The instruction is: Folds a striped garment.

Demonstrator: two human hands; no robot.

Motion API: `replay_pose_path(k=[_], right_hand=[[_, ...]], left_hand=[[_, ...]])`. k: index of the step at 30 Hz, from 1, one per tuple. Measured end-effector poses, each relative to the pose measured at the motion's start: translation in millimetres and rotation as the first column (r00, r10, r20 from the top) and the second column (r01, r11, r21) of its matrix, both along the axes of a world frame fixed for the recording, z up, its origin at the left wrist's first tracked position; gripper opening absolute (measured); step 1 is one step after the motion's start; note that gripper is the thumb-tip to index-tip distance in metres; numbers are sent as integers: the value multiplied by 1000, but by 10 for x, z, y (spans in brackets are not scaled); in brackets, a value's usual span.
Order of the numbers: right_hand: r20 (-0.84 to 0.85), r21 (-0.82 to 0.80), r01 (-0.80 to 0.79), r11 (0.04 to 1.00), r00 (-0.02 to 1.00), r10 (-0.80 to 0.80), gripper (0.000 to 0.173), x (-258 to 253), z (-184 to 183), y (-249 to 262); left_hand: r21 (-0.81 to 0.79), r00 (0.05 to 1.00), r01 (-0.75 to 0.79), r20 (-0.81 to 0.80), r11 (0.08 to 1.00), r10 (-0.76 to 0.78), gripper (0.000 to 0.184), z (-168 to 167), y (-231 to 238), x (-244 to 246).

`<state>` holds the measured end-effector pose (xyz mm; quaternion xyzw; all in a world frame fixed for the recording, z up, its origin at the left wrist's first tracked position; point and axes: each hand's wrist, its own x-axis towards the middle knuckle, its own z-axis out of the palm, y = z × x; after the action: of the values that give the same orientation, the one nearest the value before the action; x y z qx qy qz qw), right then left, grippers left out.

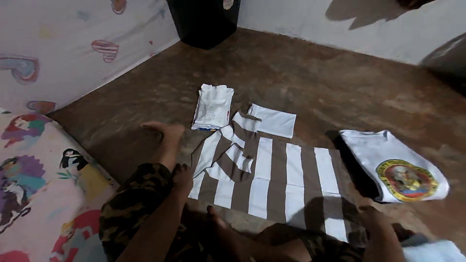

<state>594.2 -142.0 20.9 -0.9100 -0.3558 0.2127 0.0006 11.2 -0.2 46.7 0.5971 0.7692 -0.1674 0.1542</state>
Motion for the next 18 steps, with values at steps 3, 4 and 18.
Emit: replay_pose_path(k=[3, 4, 18], right_hand=[[-104, 198, -120, 973, 984, 142, 48, -441, 337, 378], [-183, 240, -151, 959, 963, 198, 46, -647, 453, 514], [-733, 327, 0, 945, 631, 254, 45, -2550, -88, 1588]], left_hand=[[101, 992, 66, 105, 993, -76, 57, 29, 169, 225], [105, 984, 78, 154, 991, -94, 53, 41, 237, 323], [81, 763, 11, 644, 997, -61, 42, -247, 1235, 1264]])
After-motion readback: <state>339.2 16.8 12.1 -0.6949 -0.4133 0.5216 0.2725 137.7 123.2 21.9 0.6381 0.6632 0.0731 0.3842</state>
